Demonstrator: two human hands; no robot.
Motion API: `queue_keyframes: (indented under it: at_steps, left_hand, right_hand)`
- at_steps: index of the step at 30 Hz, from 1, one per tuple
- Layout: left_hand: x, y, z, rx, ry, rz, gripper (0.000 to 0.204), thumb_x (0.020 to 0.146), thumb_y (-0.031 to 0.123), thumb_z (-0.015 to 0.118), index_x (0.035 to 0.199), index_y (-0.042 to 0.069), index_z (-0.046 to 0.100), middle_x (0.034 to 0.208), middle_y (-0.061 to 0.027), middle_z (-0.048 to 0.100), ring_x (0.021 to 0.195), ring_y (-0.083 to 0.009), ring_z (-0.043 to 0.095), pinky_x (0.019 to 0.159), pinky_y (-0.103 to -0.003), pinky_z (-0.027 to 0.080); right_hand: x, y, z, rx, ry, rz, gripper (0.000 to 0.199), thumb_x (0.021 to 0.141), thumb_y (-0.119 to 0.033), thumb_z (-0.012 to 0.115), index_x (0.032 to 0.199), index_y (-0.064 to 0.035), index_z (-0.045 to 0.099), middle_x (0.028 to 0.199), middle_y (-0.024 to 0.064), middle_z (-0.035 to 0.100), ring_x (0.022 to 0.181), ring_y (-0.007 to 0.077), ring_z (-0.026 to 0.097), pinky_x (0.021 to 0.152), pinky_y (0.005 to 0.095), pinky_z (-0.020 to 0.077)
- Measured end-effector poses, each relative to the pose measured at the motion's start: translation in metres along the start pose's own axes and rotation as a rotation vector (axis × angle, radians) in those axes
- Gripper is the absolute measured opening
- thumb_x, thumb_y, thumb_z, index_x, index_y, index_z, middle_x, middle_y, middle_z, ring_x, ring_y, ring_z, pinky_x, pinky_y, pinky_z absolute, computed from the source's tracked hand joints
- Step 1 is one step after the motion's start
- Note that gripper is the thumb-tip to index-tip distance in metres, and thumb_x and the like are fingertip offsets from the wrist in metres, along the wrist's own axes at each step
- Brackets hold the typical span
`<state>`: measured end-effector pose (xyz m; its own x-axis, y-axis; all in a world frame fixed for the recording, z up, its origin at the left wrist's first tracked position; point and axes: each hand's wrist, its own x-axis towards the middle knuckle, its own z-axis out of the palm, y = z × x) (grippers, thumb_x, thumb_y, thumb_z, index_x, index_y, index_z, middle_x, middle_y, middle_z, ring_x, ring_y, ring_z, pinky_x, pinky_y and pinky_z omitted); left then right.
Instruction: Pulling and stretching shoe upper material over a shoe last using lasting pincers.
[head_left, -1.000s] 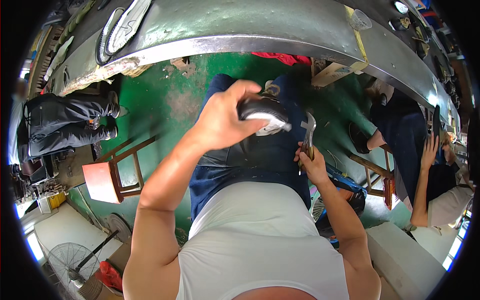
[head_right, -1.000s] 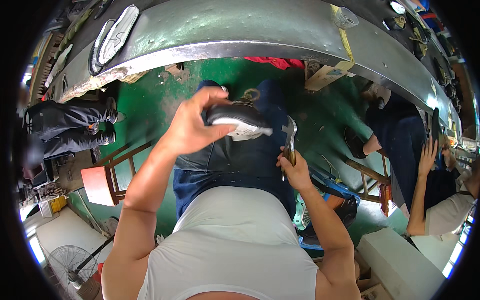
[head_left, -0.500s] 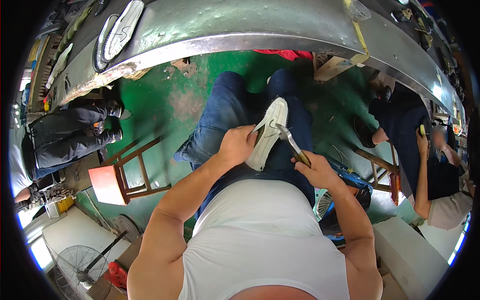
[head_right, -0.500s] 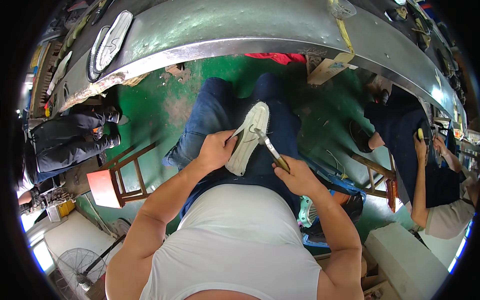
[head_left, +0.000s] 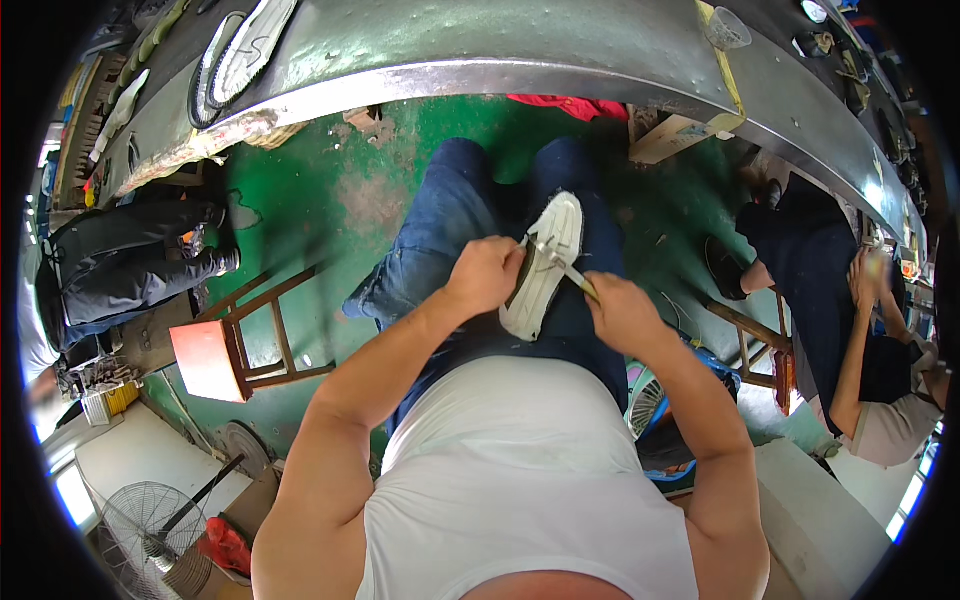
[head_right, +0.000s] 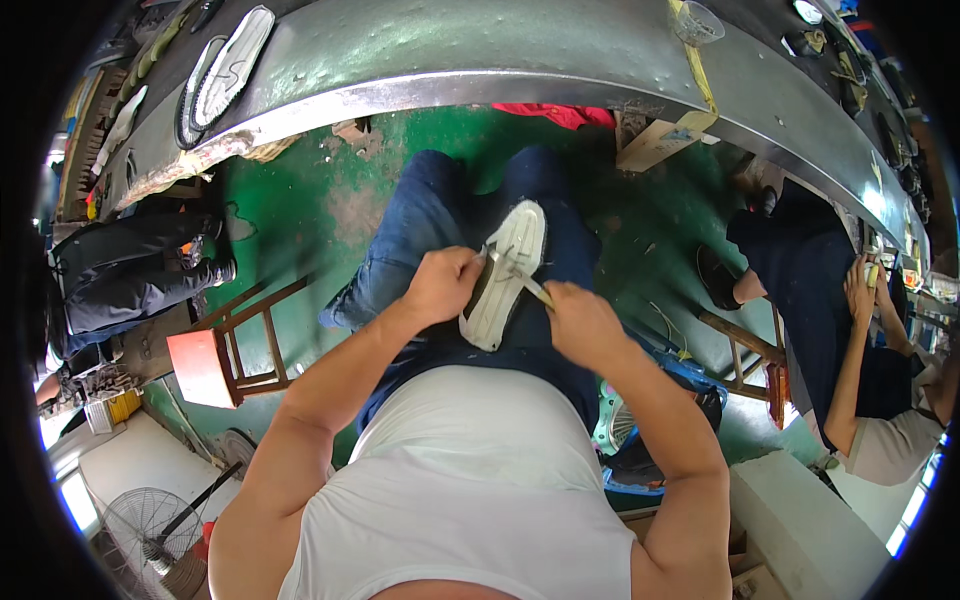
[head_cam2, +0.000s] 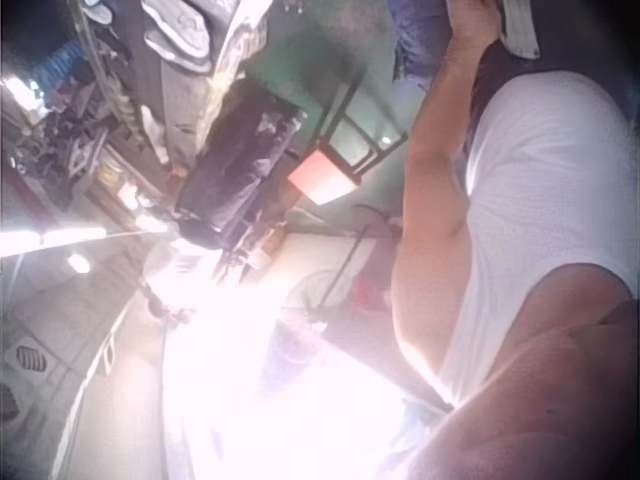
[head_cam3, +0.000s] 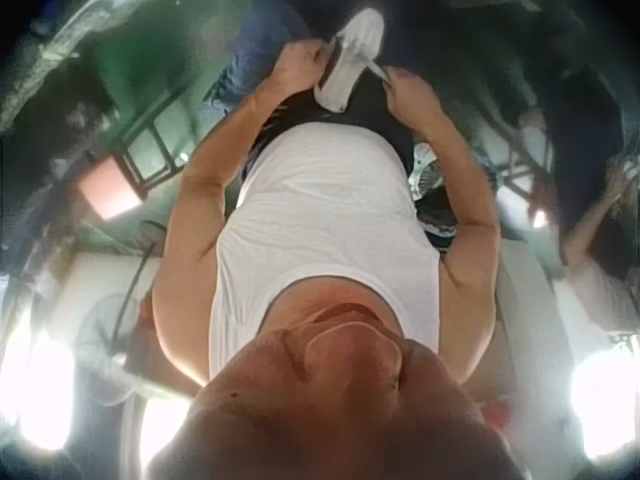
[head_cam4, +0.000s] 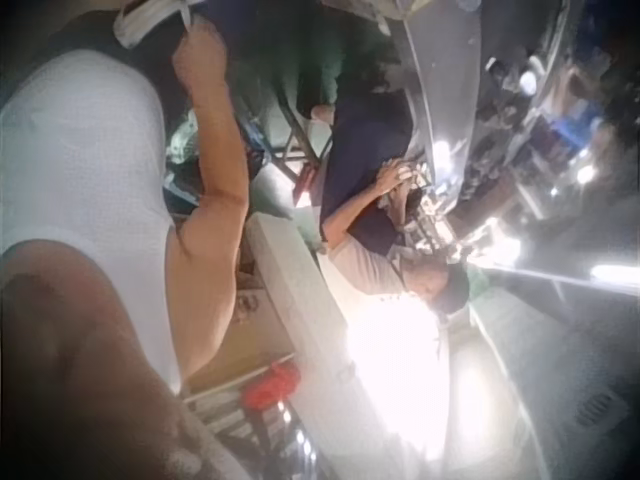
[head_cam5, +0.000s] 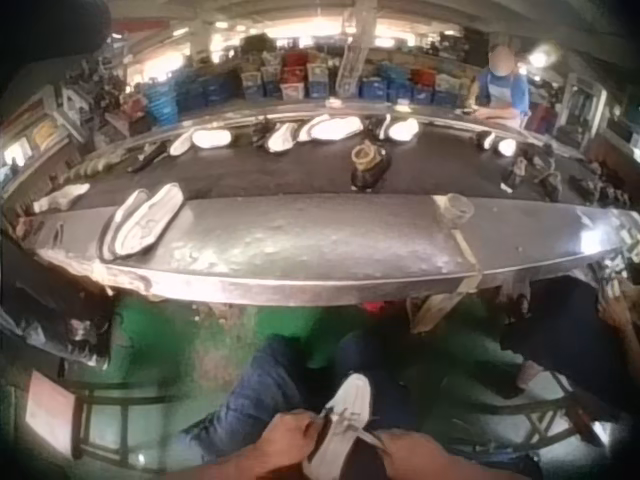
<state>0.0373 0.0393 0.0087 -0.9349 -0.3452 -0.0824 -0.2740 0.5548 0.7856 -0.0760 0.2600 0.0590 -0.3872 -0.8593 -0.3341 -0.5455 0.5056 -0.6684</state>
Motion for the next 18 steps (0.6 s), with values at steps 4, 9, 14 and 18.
queue_keyframes:
  at_steps: [4, 9, 14, 18]
  left_hand:
    - [-0.011, 0.001, -0.001, -0.07, -0.051, -0.147, 0.018, 0.092, 0.013, 0.062, 0.087, -0.002, 0.069, 0.079, -0.021, 0.066, 0.076, -0.0393, 0.066, 0.069, -0.043, 0.053]
    - [-0.009, 0.012, 0.004, 0.075, 0.106, 0.145, 0.015, 0.092, 0.013, 0.063, 0.089, -0.001, 0.07, 0.083, -0.0201, 0.067, 0.074, -0.0389, 0.066, 0.067, -0.042, 0.053]
    - [-0.008, 0.027, 0.002, 0.069, 0.038, 0.08, 0.021, 0.096, 0.017, 0.059, 0.096, -0.001, 0.07, 0.091, -0.0192, 0.067, 0.085, -0.0364, 0.066, 0.077, -0.04, 0.054]
    - [0.007, -0.027, 0.066, -0.6, 0.159, -0.403, 0.039, 0.106, 0.032, 0.042, 0.118, 0.001, 0.063, 0.112, -0.0155, 0.067, 0.106, -0.0269, 0.063, 0.095, -0.037, 0.049]
  right_hand:
    - [0.0, -0.001, -0.015, 0.082, 0.002, 0.033, 0.014, 0.089, -0.013, 0.061, 0.094, 0.0001, 0.057, 0.083, 0.0211, 0.064, 0.08, 0.0417, 0.063, 0.072, 0.0446, 0.0506]
    - [-0.001, -0.003, -0.043, 0.469, -0.325, 0.328, 0.015, 0.089, -0.014, 0.062, 0.09, -0.0006, 0.057, 0.075, 0.012, 0.062, 0.068, 0.0239, 0.064, 0.061, 0.0381, 0.0507]
    - [0.022, -0.026, -0.086, 0.435, -0.591, 0.542, 0.017, 0.091, -0.016, 0.061, 0.093, 0.0008, 0.06, 0.075, 0.0093, 0.063, 0.061, 0.016, 0.059, 0.056, 0.034, 0.0493]
    - [0.051, -0.029, -0.079, -0.199, -0.565, 0.197, 0.029, 0.095, -0.023, 0.058, 0.091, 0.0051, 0.062, 0.078, 0.0209, 0.065, 0.071, 0.0322, 0.068, 0.062, 0.0437, 0.0545]
